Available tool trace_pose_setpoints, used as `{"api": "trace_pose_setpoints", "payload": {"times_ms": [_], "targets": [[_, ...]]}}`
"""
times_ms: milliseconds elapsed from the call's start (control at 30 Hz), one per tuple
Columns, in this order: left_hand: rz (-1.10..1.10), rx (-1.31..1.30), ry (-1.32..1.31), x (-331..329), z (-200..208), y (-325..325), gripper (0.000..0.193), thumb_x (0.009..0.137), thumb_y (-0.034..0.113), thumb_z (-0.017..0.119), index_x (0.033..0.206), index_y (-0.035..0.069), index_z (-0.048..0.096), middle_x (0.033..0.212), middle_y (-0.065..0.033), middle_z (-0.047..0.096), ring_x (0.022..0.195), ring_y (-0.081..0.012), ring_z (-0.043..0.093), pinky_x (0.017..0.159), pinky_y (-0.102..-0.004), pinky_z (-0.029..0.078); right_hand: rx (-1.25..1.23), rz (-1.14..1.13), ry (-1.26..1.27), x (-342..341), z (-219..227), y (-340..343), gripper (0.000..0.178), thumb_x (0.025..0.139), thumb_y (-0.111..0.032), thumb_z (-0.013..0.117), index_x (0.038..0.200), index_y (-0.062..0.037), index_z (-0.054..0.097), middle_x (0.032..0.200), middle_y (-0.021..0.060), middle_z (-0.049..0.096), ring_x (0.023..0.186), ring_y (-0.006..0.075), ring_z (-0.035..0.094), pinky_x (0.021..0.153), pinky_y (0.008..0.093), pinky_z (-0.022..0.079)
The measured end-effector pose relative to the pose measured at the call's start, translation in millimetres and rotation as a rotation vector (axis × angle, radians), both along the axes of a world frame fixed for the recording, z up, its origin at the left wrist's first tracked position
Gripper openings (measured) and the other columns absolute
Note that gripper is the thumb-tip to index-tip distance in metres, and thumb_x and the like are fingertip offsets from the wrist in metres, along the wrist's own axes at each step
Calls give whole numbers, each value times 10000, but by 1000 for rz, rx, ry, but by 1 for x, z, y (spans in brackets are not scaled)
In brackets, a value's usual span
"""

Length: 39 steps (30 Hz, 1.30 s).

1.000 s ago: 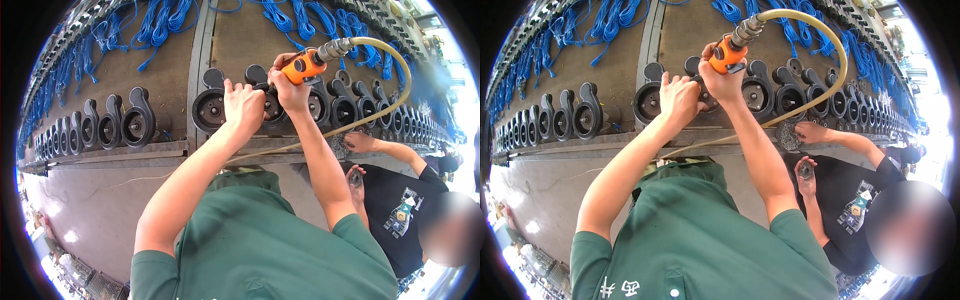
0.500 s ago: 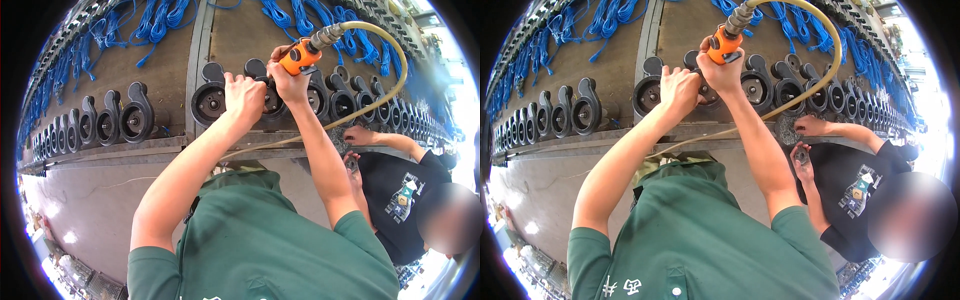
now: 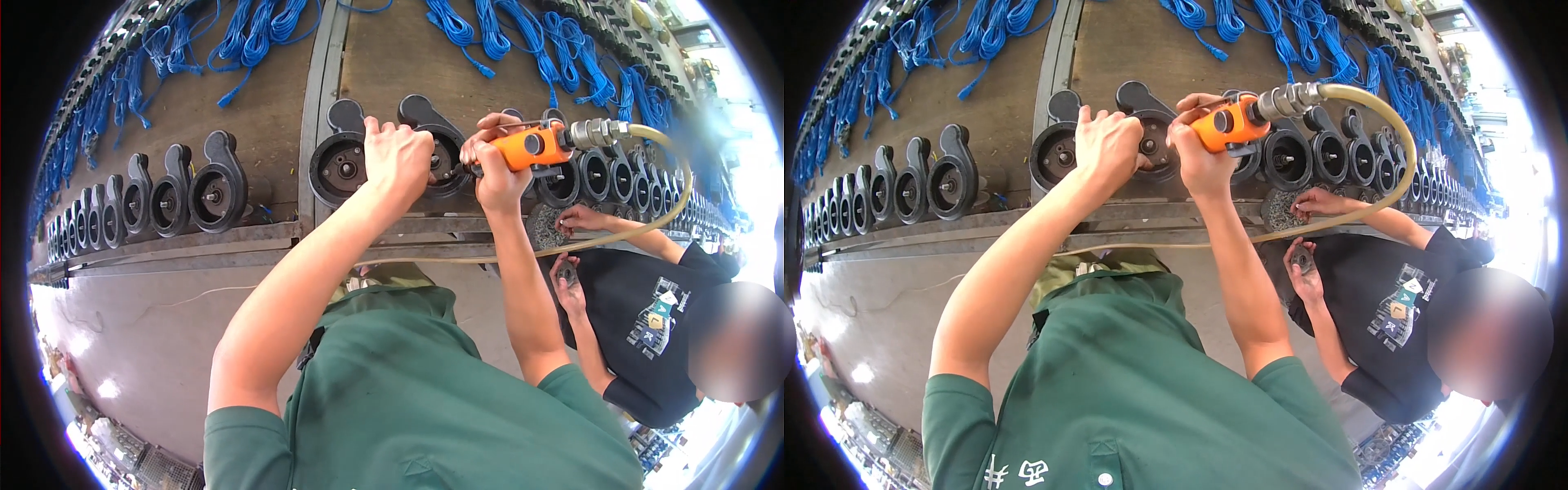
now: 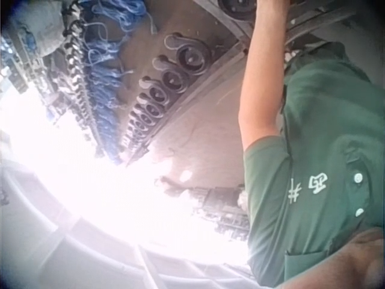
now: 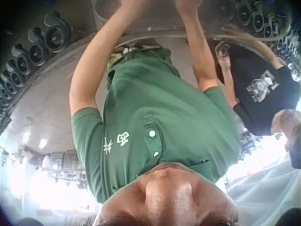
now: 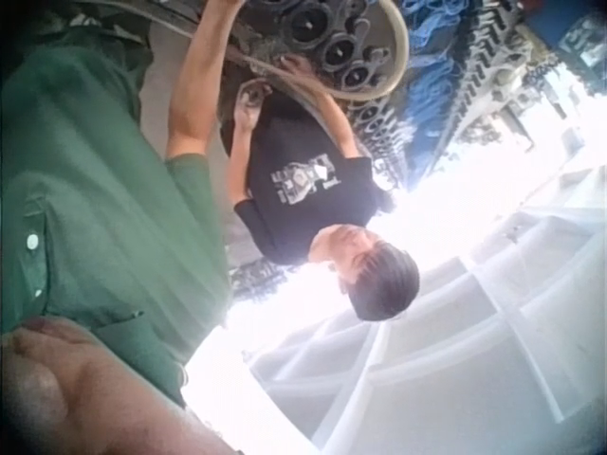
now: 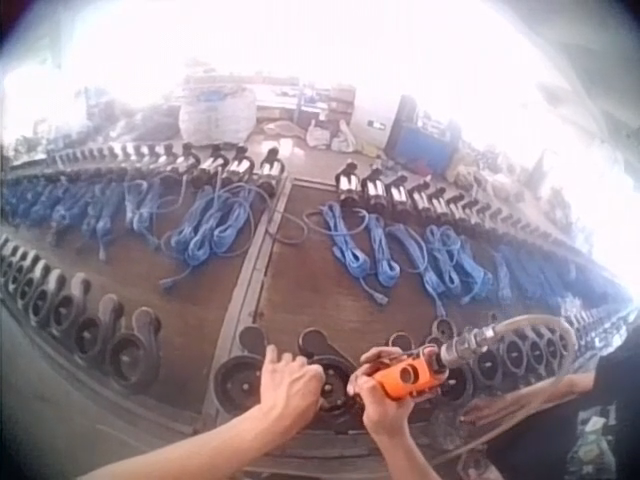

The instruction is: The person assembles pump housings at a workbench by inserting small components by hand and then using an air-powered screwdriver to secure fasteners on a series of black pump casings.

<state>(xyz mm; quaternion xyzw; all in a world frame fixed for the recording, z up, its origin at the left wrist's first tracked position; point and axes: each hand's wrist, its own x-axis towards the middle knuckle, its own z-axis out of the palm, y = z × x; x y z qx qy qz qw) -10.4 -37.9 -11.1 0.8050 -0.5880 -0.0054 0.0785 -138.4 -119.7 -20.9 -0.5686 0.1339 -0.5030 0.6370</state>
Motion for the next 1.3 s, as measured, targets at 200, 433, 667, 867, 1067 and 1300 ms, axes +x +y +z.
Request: {"api": "trace_pose_setpoints", "payload": {"times_ms": [200,433,667,867,1067,1300], "targets": [[-1,40,7,-1,2,-1,327,638,347,883,819,106,756,811,-118,725,892,-282,690,968,-480,374,30,-12,-16,-1,-4,3,246,849,17,540,1092,28,505,726,52,544,616,130,526,633,311,493],[8,37,49,3,3,0,378,611,369,884,790,68,741,854,-110,710,936,-316,678,1027,-547,405,-9,8,33,1,-6,2,225,853,17,529,1077,9,504,732,55,545,629,130,517,644,311,488],[15,25,38,3,-2,2,362,610,345,888,797,71,744,865,-109,710,941,-314,675,1025,-539,404,11,5,37,1,-8,14,166,842,24,524,995,-22,480,751,72,528,652,148,513,660,315,483],[-28,-53,117,12,-8,3,254,682,276,842,820,77,766,872,-154,721,949,-320,677,1061,-522,340,-9,19,4,-2,-15,8,208,863,10,555,1059,-10,491,801,60,558,709,129,567,696,288,500],[18,-535,432,-16,6,51,188,803,123,749,979,70,716,1023,-89,641,1060,-299,567,936,-436,442,-33,63,132,-8,-1,-1,246,847,-4,558,1088,23,512,762,53,545,681,138,556,676,298,497],[721,-295,1801,-69,-29,50,346,968,252,636,1207,20,543,1014,-95,653,813,-155,655,671,-302,539,-222,254,228,-10,-14,-10,210,848,17,572,1048,-6,516,787,47,570,698,119,562,657,283,506]]}}
